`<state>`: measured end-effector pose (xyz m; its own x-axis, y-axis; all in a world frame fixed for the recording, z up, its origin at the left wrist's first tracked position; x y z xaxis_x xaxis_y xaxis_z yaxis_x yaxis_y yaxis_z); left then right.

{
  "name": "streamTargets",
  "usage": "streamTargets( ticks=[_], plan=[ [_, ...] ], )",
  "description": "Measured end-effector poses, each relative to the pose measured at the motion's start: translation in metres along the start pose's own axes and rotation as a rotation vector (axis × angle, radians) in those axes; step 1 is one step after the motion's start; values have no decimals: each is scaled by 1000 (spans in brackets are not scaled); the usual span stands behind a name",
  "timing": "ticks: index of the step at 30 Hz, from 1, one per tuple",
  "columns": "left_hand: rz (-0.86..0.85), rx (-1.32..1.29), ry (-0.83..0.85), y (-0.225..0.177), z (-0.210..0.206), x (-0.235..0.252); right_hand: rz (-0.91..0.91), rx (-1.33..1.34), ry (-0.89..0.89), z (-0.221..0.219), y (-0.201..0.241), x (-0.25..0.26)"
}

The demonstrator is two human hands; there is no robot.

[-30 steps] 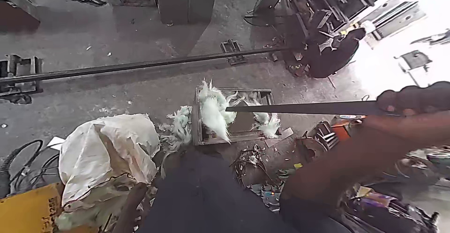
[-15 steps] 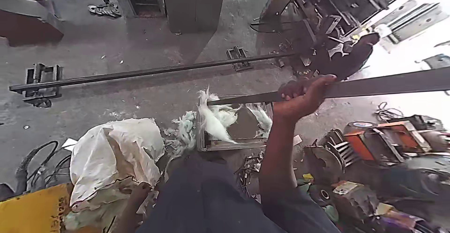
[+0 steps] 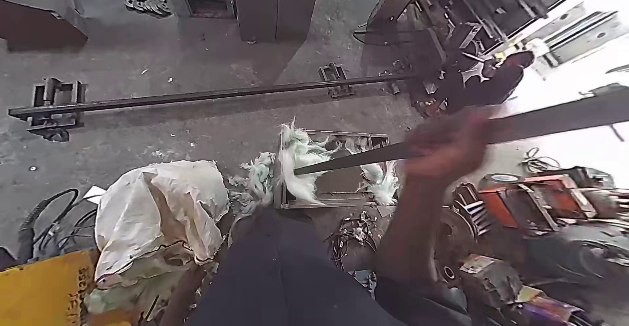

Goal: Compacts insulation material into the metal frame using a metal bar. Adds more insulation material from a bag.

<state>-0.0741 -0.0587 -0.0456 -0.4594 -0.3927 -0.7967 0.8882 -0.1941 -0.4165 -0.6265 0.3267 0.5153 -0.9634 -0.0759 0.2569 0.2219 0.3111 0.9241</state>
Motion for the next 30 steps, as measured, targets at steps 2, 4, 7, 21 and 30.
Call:
streamTargets(
  ticks=[2,4,7,21,30],
  plan=[
    [-17,36,3,-25,14,-1,-154,-71,-45,-12,-81,-17],
    [-26,28,-12,-50,30,-6,-223,-78,-61,-23,-136,-31],
    [-46,-26,-86,-59,49,3,-196,-53,-43,-39,-126,-23],
    [21,91,104,1,-1,-6,-8,-63,-2,-76,6,38],
    [-45,-39,10,-32,19,-4,-219,-94,119,-95,-119,-33]
  ],
)
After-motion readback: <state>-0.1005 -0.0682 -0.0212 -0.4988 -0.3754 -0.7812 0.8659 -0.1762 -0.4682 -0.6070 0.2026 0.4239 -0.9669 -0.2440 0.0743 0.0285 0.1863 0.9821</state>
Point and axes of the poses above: each hand's wrist, its own x-axis towards the middle knuckle, its own z-axis out of the back of the hand, y = z × x, the point moved 8 cm from there along x, towards the middle knuckle, and after that the axes turned 8 degrees about -z, right-handed, at the moved point
